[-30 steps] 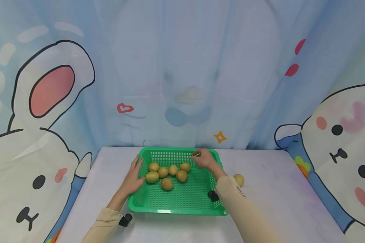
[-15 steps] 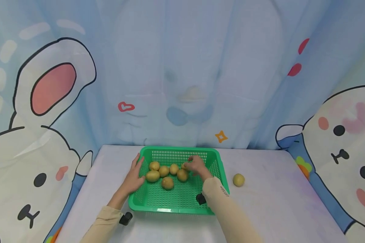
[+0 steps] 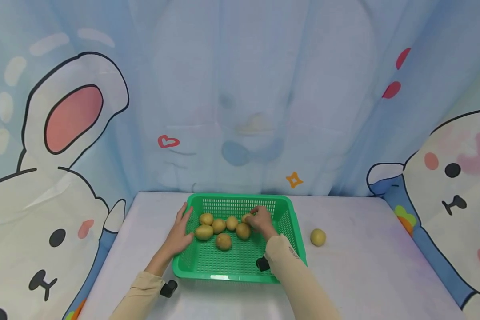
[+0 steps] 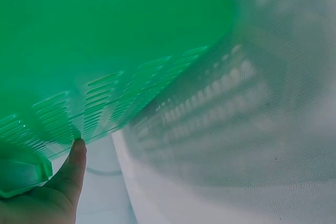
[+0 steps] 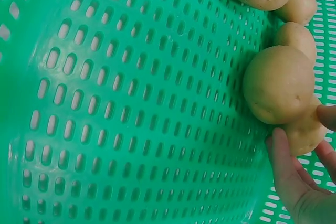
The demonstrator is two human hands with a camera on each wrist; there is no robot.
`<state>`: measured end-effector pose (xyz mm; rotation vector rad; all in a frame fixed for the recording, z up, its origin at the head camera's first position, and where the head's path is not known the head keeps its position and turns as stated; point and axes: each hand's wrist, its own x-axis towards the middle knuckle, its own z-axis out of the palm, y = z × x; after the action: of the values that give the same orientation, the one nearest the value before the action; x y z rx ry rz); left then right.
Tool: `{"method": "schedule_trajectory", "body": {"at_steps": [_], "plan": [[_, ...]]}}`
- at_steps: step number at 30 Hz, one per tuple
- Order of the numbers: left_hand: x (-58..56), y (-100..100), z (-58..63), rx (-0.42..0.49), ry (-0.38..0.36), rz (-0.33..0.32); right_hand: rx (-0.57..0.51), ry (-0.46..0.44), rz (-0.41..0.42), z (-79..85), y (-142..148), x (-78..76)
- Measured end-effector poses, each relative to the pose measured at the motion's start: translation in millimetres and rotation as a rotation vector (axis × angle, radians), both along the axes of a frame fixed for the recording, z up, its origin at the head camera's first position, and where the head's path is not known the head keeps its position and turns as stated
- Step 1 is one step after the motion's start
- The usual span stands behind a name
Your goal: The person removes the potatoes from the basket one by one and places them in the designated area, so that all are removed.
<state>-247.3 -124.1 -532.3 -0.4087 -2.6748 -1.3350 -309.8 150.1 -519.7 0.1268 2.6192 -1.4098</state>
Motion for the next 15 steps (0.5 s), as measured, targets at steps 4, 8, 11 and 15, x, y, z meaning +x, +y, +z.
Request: {"method": "schedule_trajectory", "body": {"at_steps": [4,8,11,15], "plan": [[1.0,1.2,-0.7,-0.002,0.004,-0.002,-0.018,-0.001,-0.013,1.3,3.0,1.8],[1.2,0.5,-1.2,-0.011,0.002,0.002,-0.053,-0.014,-0.017,5.7,5.6,2.3],[0.2,0.0,-1.6,-0.008,-0.002,0.002,-0.079,-0.032,-0.007,13.9,9.9,3.2],[-0.6,-0.5,-1.2,-0.011,-0.001,0.002,-0.099,-0.030,0.015,26.2,18.5,4.8]]}}
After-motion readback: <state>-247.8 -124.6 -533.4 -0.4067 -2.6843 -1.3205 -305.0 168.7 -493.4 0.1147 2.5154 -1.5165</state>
